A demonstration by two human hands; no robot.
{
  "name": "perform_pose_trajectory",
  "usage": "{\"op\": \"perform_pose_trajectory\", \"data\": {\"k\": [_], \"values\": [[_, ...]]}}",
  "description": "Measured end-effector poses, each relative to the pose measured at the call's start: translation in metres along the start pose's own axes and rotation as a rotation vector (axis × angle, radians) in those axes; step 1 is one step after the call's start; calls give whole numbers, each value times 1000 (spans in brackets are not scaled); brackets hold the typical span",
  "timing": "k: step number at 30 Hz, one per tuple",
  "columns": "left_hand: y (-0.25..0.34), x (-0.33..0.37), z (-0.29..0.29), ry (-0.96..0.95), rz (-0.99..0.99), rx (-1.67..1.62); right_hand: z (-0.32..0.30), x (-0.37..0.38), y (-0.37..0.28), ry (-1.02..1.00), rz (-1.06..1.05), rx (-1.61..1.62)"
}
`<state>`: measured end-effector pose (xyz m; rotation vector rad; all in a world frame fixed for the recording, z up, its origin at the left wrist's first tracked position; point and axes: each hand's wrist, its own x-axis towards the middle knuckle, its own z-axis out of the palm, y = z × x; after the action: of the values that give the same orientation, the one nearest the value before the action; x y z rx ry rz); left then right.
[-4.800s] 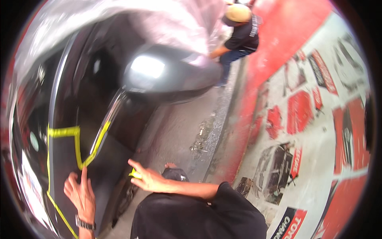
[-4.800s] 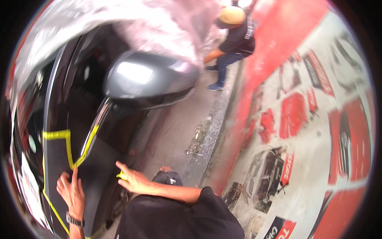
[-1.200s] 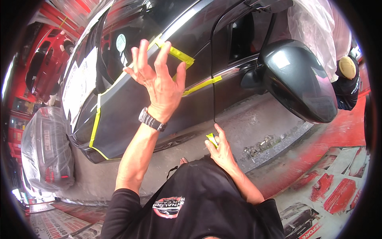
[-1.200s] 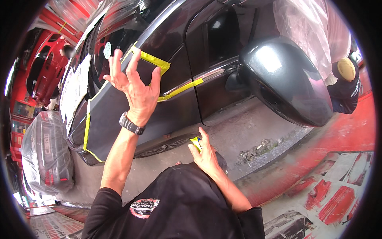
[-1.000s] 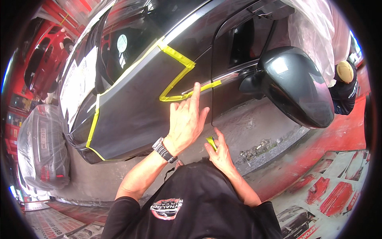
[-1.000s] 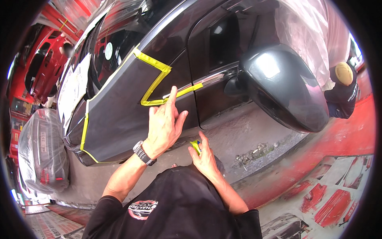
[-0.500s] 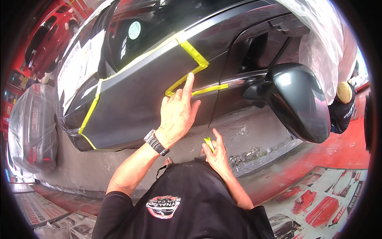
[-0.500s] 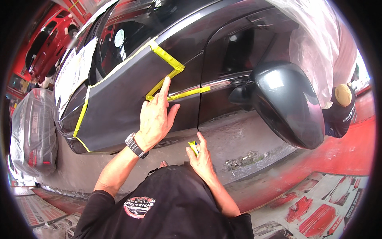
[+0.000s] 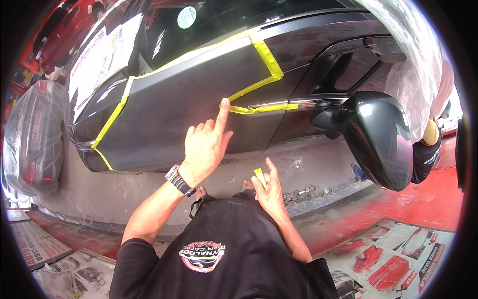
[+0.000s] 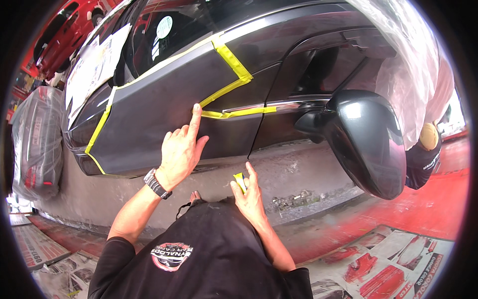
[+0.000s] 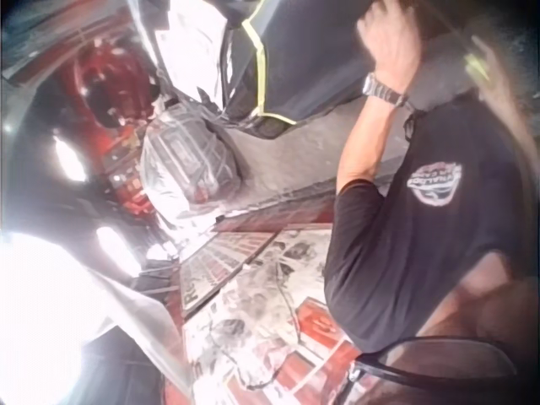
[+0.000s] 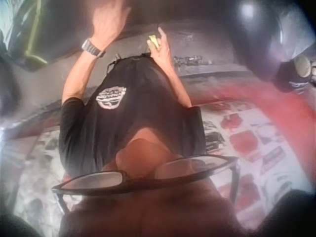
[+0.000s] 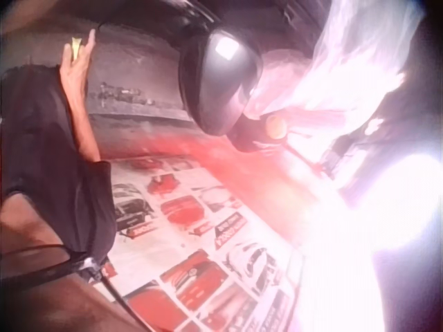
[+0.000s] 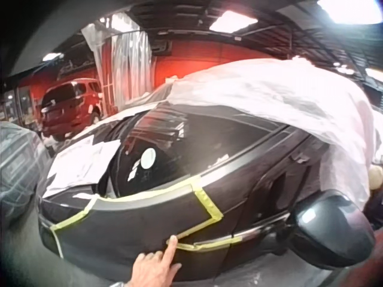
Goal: The person applies yellow masking tape to the edges of a black car door to outline a section. They then place newspaper over the taped area and secure it with additional tape.
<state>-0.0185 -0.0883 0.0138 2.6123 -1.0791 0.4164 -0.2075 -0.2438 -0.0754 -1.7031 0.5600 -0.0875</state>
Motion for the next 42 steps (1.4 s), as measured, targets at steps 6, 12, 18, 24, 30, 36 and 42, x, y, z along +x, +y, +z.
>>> {"op": "perform_pose_trajectory", "data": {"k": [6,12,18,24,30,36,42], "values": [[-4,-38,-9,79,-156,-469,10,0,-41,-56,-161,265],[27,-88,-5,-124,-452,-1370,44,10,-63,-93,-536,29],[10,-96,-21,-93,-578,-1574,53,-6,-100,-133,-439,-191],[-1,-102,-18,-120,-497,-1412,66,-7,-103,-91,-447,-98],[-1,-95,-27,-27,-383,-1212,77,-13,-107,85,-542,-217],[-6,-102,-25,28,-292,-1043,77,-14,-130,211,-707,-356],[-8,-100,-32,70,-196,-881,75,-10,-117,149,-585,-227]]}}
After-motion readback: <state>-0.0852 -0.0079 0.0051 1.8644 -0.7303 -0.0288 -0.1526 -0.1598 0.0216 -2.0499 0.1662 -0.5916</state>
